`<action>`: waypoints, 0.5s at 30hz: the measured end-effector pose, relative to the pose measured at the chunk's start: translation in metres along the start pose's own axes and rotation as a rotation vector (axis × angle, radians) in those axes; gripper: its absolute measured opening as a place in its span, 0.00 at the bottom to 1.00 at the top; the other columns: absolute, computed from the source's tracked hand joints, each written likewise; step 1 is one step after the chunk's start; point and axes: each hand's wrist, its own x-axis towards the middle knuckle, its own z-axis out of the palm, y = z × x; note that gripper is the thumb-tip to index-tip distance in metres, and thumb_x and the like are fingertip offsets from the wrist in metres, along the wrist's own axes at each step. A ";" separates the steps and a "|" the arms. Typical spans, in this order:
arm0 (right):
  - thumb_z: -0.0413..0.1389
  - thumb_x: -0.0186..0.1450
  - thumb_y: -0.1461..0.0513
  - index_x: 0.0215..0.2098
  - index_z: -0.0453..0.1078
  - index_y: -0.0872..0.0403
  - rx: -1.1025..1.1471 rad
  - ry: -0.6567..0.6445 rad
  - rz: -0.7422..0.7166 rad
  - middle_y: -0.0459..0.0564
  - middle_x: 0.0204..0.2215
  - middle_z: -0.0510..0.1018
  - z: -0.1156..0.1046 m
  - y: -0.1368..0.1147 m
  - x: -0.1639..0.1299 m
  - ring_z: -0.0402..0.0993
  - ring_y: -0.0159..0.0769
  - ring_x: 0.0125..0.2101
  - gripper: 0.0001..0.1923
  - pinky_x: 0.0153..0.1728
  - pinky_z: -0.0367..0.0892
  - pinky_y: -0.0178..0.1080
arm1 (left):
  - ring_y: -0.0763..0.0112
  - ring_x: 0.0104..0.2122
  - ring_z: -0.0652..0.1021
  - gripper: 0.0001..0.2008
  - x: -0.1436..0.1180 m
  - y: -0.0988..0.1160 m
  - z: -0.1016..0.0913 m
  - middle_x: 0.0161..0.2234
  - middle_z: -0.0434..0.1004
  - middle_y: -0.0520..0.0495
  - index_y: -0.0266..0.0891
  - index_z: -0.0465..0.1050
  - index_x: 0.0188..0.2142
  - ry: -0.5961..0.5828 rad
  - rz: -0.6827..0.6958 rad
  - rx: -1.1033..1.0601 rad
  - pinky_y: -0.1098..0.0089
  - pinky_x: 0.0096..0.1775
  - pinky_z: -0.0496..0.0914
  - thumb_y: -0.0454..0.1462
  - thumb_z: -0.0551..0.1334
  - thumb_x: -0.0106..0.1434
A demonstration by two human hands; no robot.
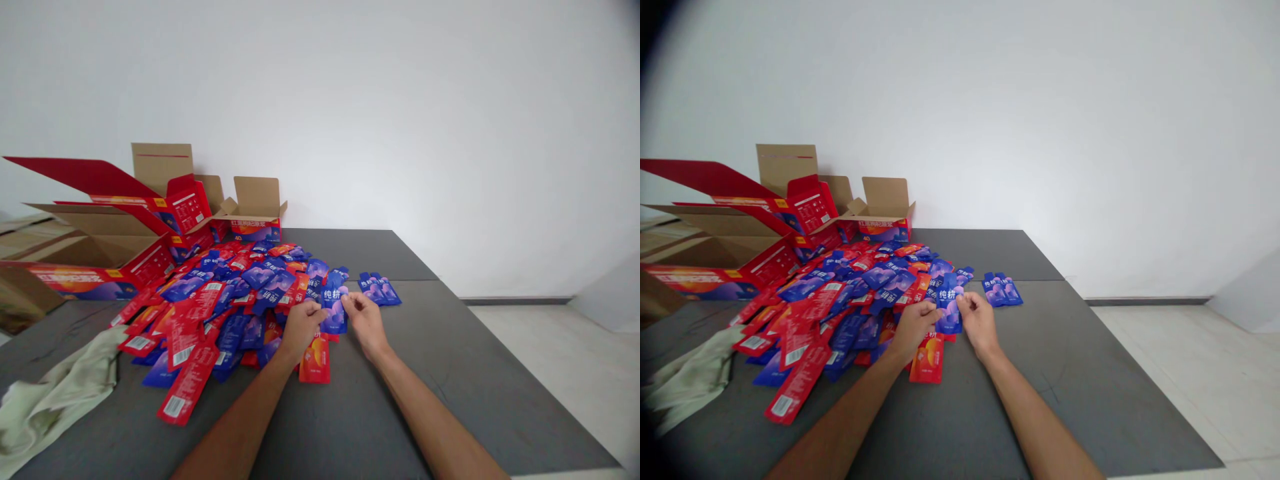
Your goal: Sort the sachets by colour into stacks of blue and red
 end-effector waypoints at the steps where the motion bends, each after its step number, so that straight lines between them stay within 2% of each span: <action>1: 0.57 0.65 0.49 0.40 0.70 0.55 -0.063 0.011 -0.012 0.46 0.29 0.74 0.002 0.000 -0.001 0.67 0.32 0.27 0.17 0.30 0.65 0.34 | 0.81 0.18 0.61 0.19 0.000 0.000 0.000 0.19 0.61 0.58 0.38 0.63 0.22 0.020 -0.008 -0.024 0.77 0.21 0.55 0.48 0.69 0.52; 3: 0.59 0.63 0.52 0.51 0.67 0.54 -0.202 0.024 -0.056 0.49 0.37 0.76 0.007 0.000 -0.006 0.71 0.34 0.31 0.22 0.33 0.69 0.37 | 0.80 0.19 0.65 0.19 0.000 0.003 0.001 0.20 0.65 0.56 0.37 0.67 0.24 0.073 -0.011 -0.069 0.77 0.23 0.59 0.49 0.70 0.51; 5: 0.61 0.60 0.55 0.58 0.62 0.53 -0.344 0.000 -0.151 0.54 0.47 0.75 0.014 0.001 -0.013 0.74 0.39 0.40 0.29 0.42 0.72 0.42 | 0.78 0.22 0.68 0.19 -0.001 0.008 0.001 0.22 0.68 0.54 0.36 0.70 0.26 0.131 -0.003 -0.102 0.76 0.25 0.64 0.49 0.70 0.50; 7: 0.62 0.59 0.57 0.61 0.61 0.52 -0.468 -0.046 -0.262 0.57 0.55 0.69 0.020 0.003 -0.019 0.69 0.45 0.52 0.33 0.53 0.68 0.48 | 0.77 0.22 0.69 0.18 -0.001 0.011 0.000 0.22 0.70 0.54 0.36 0.71 0.26 0.151 0.009 -0.109 0.76 0.25 0.64 0.49 0.71 0.50; 9: 0.62 0.58 0.58 0.62 0.62 0.52 -0.556 -0.071 -0.313 0.59 0.59 0.66 0.024 0.007 -0.023 0.63 0.48 0.59 0.34 0.60 0.62 0.51 | 0.77 0.22 0.69 0.17 0.000 0.012 0.000 0.22 0.70 0.54 0.36 0.72 0.25 0.130 0.026 -0.097 0.76 0.25 0.63 0.48 0.70 0.51; 15: 0.61 0.61 0.59 0.61 0.66 0.53 -0.700 -0.013 -0.326 0.59 0.58 0.67 0.022 0.009 -0.021 0.63 0.50 0.57 0.30 0.59 0.62 0.53 | 0.74 0.27 0.74 0.13 0.001 0.006 0.002 0.25 0.75 0.52 0.36 0.75 0.28 0.043 0.084 -0.031 0.75 0.31 0.69 0.45 0.67 0.56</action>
